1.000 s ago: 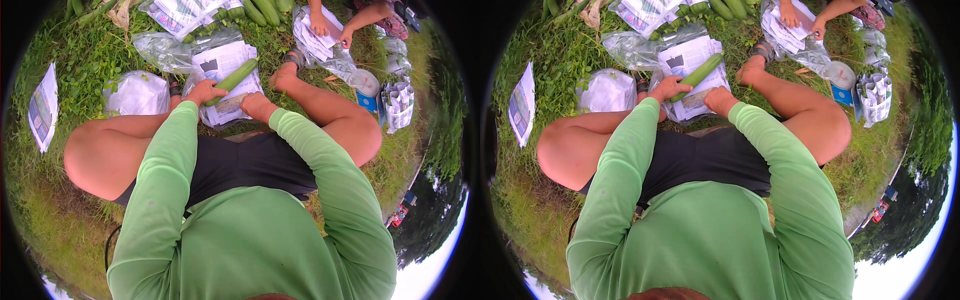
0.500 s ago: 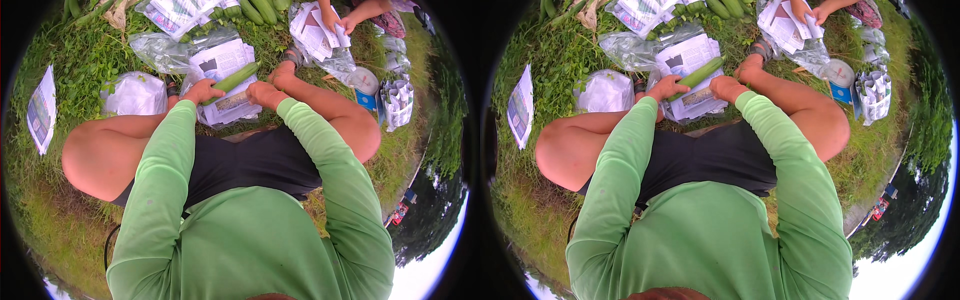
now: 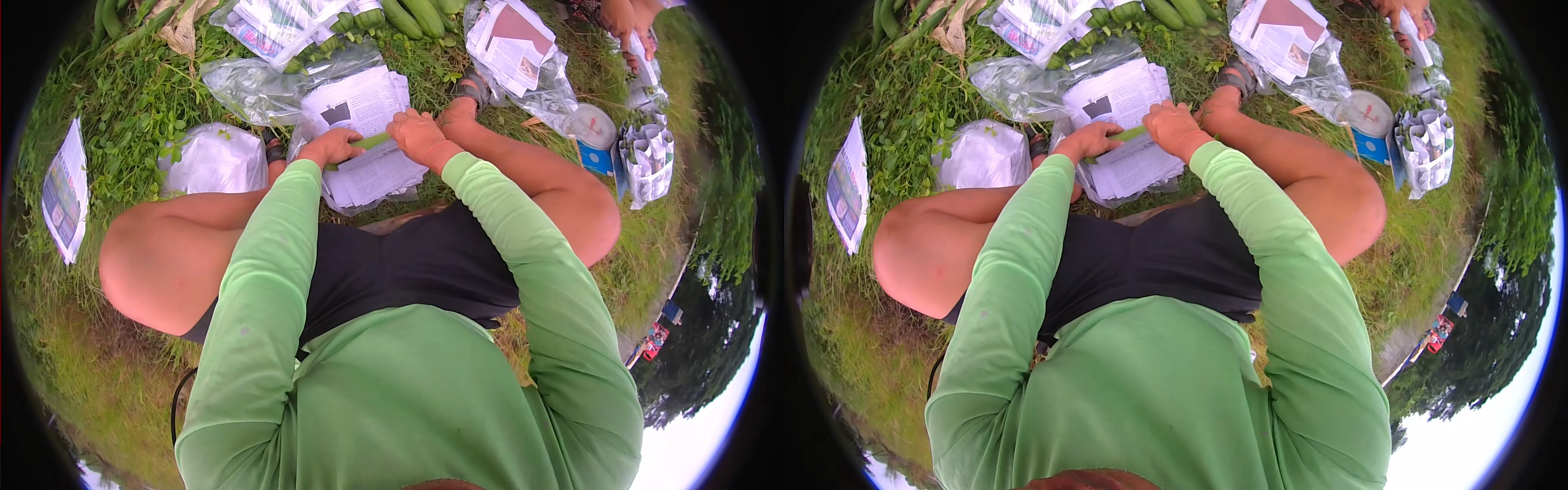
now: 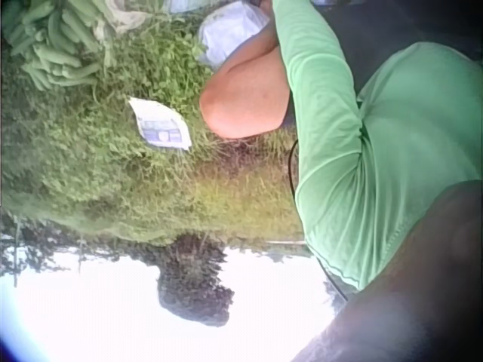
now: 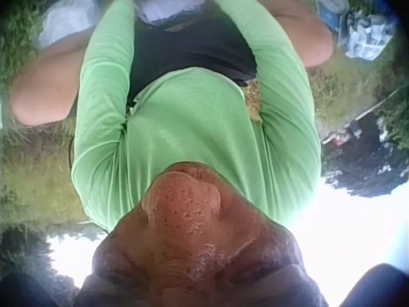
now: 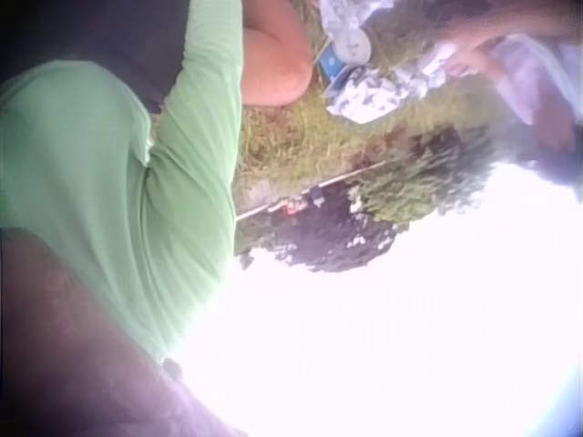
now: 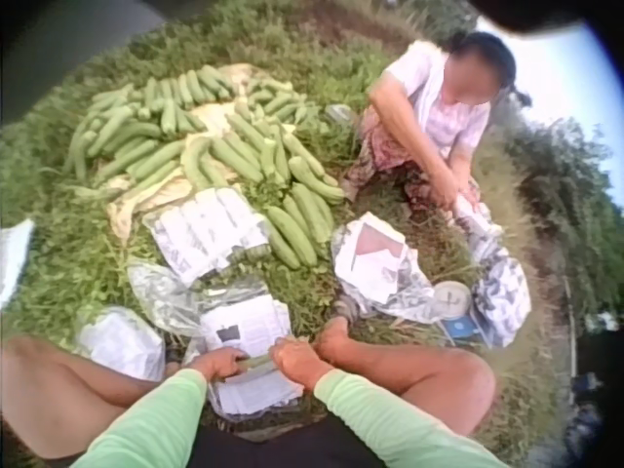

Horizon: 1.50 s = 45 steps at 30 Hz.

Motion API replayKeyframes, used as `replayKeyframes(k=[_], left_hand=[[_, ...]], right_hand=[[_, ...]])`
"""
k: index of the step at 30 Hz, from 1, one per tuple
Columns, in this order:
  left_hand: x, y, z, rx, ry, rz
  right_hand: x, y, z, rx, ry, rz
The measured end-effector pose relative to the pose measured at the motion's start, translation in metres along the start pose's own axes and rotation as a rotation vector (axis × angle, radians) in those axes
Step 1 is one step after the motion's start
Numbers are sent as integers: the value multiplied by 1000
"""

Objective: Wrapping green produce in paper and placing it into plastic bags while seated outdoors.

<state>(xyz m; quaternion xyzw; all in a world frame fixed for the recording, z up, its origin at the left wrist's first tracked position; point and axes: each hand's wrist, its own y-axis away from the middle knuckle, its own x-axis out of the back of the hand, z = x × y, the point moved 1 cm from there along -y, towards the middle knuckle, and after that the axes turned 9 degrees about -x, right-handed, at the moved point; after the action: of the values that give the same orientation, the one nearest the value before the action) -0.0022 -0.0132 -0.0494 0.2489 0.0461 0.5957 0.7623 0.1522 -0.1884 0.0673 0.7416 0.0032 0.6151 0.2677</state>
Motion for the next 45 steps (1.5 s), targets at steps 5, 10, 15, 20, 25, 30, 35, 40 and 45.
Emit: replayKeyframes(k=[5, 10, 15, 20, 25, 30, 35, 40, 45], left_hand=[[5, -9, 14, 350, 262, 192], [8, 1, 19, 118, 50, 159], [-6, 9, 2, 101, 38, 444], [-4, 5, 25, 50, -275, 663], [-7, 6, 80, -53, -480, 387], [0, 27, 97, -94, -609, 352], [22, 22, 150, -429, -602, 592], [47, 20, 236, -103, -238, 210], [70, 15, 223, -300, 123, -90]], right_hand=[[-12, -26, 9, -108, -10, -29], [-13, -35, 13, -98, -7, 6], [-18, -20, -32, 231, 98, 208], [-41, -24, -37, 142, 302, 228], [-47, -37, -14, 70, 203, 133], [46, -53, -10, -18, -326, -462], [118, -30, 19, -250, -814, -580], [189, 11, 24, 14, -25, -477], [180, 20, 25, 144, 59, -151]])
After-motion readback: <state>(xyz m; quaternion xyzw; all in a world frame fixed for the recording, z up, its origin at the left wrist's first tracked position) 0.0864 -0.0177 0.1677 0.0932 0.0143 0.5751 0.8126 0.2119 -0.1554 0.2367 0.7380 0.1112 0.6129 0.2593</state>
